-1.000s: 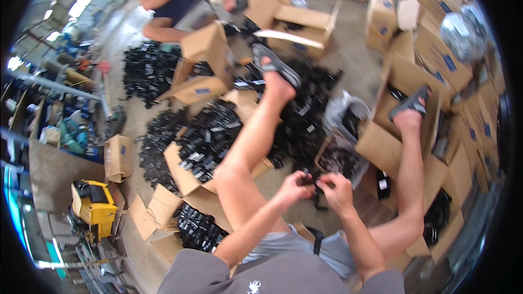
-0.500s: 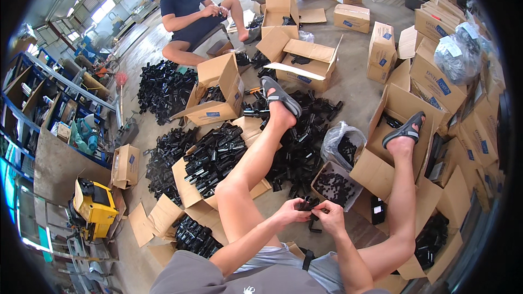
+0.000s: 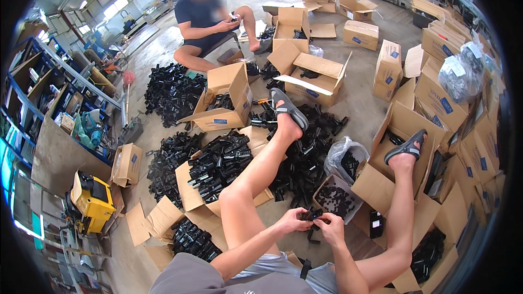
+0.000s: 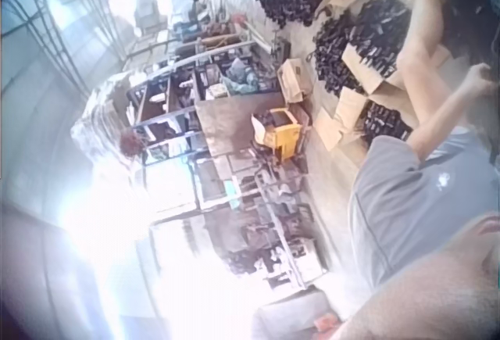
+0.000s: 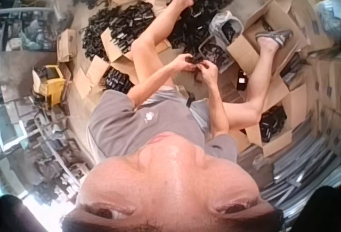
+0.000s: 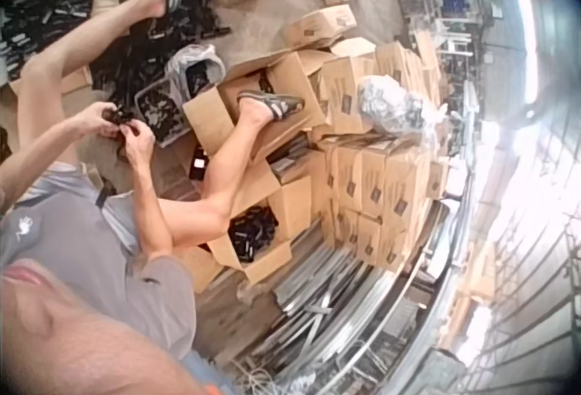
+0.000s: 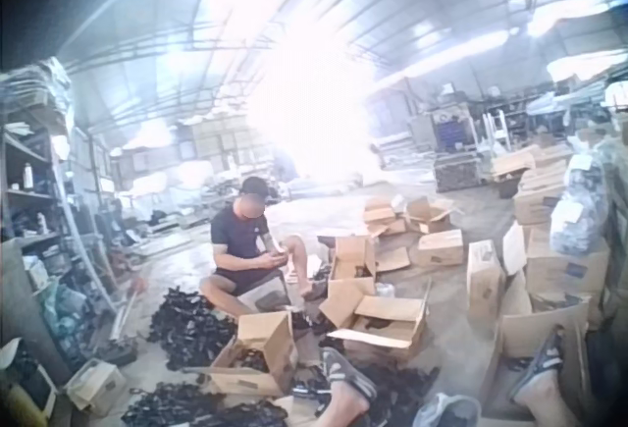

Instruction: The person sorts black plastic components by hand, picking them up from the floor, placing small round fasteners into them, and placing the assembled or sorted pieces into cardboard boxes.

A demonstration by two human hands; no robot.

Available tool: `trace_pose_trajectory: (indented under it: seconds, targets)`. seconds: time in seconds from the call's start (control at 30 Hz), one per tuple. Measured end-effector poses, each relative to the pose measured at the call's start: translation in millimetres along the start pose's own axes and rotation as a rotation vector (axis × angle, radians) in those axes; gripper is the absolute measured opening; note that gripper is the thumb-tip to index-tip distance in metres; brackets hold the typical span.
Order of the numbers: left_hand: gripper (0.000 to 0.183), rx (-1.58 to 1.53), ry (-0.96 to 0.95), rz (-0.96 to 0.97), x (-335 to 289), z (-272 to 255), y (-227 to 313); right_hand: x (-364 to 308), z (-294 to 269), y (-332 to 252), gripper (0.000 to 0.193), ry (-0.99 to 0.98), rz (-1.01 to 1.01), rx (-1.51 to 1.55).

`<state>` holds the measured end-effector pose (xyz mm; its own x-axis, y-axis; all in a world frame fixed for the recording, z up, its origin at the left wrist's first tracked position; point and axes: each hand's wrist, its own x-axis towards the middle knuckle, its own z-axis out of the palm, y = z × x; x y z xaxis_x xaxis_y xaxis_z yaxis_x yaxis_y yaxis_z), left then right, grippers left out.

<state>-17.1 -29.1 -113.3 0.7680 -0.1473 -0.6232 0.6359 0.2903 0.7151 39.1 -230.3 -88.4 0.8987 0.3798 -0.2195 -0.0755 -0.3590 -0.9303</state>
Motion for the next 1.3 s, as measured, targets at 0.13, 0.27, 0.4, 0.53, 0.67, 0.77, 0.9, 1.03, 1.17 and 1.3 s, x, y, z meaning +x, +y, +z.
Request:
trace_pose_trajectory:
  seconds: [0.13,0.27,0.4,0.53,0.67,0.77,0.9,1.03,1.17,1.3]
  targets:
    - [0.039,-0.023,0.041,0.006,-5.8,3.4,5.5,-0.7,1.5,-4.6,0.019,0.008,-0.017,-0.01]
    - [0.039,-0.008,0.043,-0.011,-7.6,1.6,10.1,0.5,3.2,-5.4,0.019,0.024,-0.084,-0.074]
    - [0.036,-0.008,-0.011,0.017,-6.3,-5.4,1.4,-2.3,2.4,-8.6,0.019,0.011,-0.158,-0.163]
    - [0.036,-0.013,-0.019,0.002,-5.3,-7.5,4.2,-6.3,-0.5,-26.5,0.019,-0.026,-0.062,-0.13]
    - [0.035,0.03,-0.052,-0.015,-3.5,-9.8,7.7,-6.5,0.2,-31.9,0.019,-0.001,-0.064,-0.143]
    - [0.034,0.013,-0.045,-0.003,-6.6,-7.0,12.9,-8.0,4.1,-29.2,0.019,0.06,-0.101,-0.11]
    - [0.033,-0.023,-0.056,0.026,-7.2,-5.9,14.9,-8.1,12.7,-19.6,0.017,0.124,-0.114,-0.067]
    - [0.032,-0.054,-0.028,-0.004,-7.9,-6.8,15.8,-10.1,14.4,-28.0,0.014,0.143,-0.136,-0.107]
    - [0.033,-0.13,-0.042,0.039,-4.9,-7.9,6.1,-11.9,17.7,-28.6,0.015,0.227,-0.188,-0.158]
    - [0.034,-0.111,-0.039,0.064,-9.3,-6.0,11.9,-11.6,13.7,-18.7,0.014,0.162,-0.095,-0.141]
